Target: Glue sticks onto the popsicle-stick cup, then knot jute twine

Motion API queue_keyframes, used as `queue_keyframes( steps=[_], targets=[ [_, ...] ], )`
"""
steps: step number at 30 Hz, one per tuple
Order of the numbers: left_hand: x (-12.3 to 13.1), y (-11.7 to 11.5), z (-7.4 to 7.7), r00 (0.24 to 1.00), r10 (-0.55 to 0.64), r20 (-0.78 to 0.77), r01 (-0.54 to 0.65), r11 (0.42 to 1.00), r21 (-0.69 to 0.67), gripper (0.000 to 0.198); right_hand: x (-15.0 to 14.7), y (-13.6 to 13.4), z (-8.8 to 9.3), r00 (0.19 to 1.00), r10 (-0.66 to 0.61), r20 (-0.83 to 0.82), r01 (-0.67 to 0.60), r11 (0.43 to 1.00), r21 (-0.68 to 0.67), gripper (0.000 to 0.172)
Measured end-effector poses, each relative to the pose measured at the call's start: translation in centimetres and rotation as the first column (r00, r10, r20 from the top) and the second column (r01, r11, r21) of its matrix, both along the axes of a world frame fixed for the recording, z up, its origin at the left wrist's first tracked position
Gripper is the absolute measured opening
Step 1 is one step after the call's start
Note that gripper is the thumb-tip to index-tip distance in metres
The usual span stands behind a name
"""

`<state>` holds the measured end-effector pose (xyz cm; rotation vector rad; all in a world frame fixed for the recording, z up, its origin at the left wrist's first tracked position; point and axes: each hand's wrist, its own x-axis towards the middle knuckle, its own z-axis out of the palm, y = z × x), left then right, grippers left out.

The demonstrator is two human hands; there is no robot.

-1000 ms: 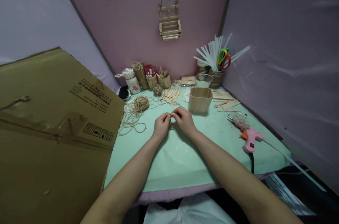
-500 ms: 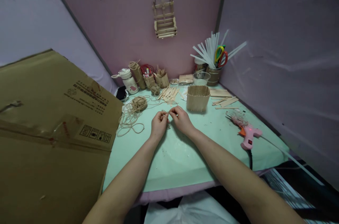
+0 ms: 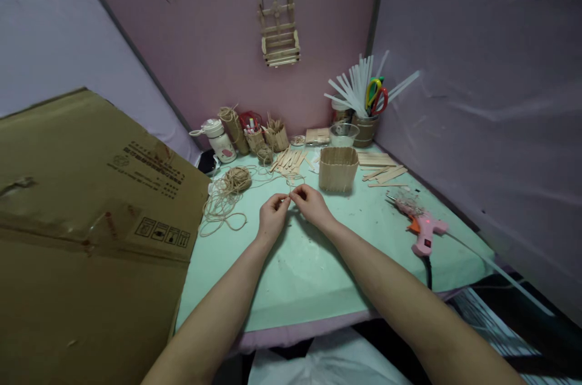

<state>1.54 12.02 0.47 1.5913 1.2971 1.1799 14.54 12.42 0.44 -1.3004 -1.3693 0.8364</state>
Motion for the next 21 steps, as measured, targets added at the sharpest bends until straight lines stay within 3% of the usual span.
queue_keyframes(
  steps=[8,21],
  targets=[
    [0.16,0.03,-0.04,0.998,-0.018,0.064,0.019,1.000,-0.023,0.019,-0.07,0.11,-0.07,0.977,0.061,-0.205,-0.079,0.994,-0.080,0.019],
    [0.16,0.33,-0.14,0.966,0.040,0.255,-0.004,0.990,-0.142,0.021,-0.07,0.06,-0.24,0.968,0.098,-0.229,-0.119,0.989,-0.082,0.020]
  ],
)
